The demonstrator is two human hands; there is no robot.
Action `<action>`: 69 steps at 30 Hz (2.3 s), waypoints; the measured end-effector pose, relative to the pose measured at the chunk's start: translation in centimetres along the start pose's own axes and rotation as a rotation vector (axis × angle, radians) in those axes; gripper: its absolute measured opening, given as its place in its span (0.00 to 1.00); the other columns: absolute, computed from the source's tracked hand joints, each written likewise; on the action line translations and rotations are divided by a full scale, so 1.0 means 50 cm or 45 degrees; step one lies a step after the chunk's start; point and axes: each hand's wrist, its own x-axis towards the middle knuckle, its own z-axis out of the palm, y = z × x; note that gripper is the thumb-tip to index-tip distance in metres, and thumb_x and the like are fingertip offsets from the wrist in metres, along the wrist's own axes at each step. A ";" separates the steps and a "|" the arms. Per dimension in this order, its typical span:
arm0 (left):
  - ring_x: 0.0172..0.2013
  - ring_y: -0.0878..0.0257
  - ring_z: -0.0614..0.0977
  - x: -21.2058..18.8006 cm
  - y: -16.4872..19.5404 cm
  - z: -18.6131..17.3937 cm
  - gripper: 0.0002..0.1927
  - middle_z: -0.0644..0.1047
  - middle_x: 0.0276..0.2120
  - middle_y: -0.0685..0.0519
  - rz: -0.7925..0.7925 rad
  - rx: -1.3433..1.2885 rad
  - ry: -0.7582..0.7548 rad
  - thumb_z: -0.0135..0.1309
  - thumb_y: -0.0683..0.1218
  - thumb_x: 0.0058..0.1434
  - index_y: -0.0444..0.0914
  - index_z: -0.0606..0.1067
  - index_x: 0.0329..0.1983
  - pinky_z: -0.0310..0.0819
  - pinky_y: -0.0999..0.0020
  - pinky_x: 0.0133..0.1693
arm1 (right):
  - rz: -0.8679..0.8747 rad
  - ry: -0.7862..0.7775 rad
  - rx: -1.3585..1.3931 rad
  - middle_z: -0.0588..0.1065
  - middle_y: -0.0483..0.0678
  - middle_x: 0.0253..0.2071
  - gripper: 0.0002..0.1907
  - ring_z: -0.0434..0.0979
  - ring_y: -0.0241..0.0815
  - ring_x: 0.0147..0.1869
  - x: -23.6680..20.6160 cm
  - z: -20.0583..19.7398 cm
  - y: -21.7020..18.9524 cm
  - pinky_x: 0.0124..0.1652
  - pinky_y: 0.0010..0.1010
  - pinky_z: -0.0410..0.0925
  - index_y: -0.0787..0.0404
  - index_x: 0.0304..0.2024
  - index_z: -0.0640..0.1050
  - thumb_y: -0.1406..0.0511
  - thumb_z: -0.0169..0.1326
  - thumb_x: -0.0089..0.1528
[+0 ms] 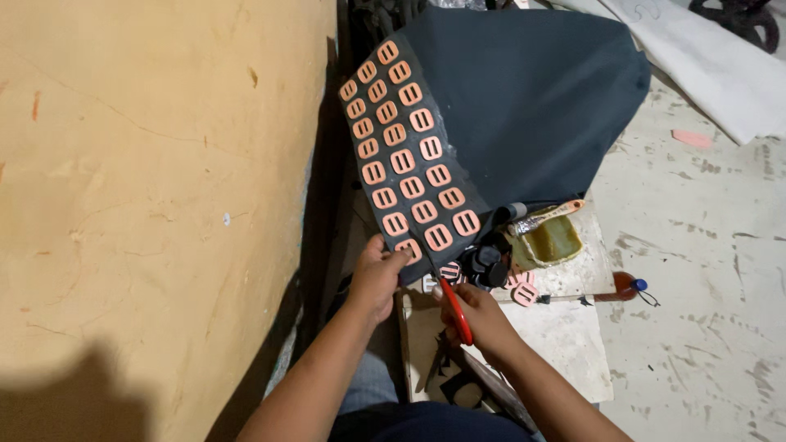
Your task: The person uses a hammer to press small black plastic pieces on a small table, then switches to red-handled scissors to cut individual shapes from a black sheet with pink outlines. The cut pieces are placed on the table.
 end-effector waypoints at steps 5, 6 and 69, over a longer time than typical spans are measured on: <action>0.43 0.62 0.80 -0.012 -0.005 0.003 0.19 0.79 0.42 0.47 0.004 0.019 -0.011 0.54 0.38 0.61 0.34 0.70 0.56 0.74 0.67 0.49 | 0.008 -0.023 0.001 0.70 0.44 0.24 0.23 0.69 0.34 0.21 0.018 0.004 -0.028 0.22 0.27 0.64 0.63 0.43 0.76 0.51 0.59 0.60; 0.43 0.62 0.80 -0.013 -0.004 0.004 0.19 0.79 0.42 0.47 0.010 -0.005 -0.018 0.54 0.38 0.61 0.34 0.71 0.56 0.73 0.67 0.50 | -0.001 -0.054 0.034 0.70 0.43 0.24 0.23 0.68 0.33 0.21 0.019 0.004 -0.031 0.22 0.26 0.63 0.62 0.43 0.76 0.50 0.59 0.60; 0.42 0.60 0.83 0.077 0.083 0.023 0.12 0.81 0.42 0.48 0.107 -0.524 -0.048 0.55 0.37 0.61 0.33 0.74 0.48 0.79 0.63 0.48 | -0.137 0.067 -0.016 0.69 0.43 0.18 0.20 0.66 0.34 0.16 0.029 0.020 -0.090 0.19 0.26 0.60 0.65 0.33 0.77 0.53 0.61 0.60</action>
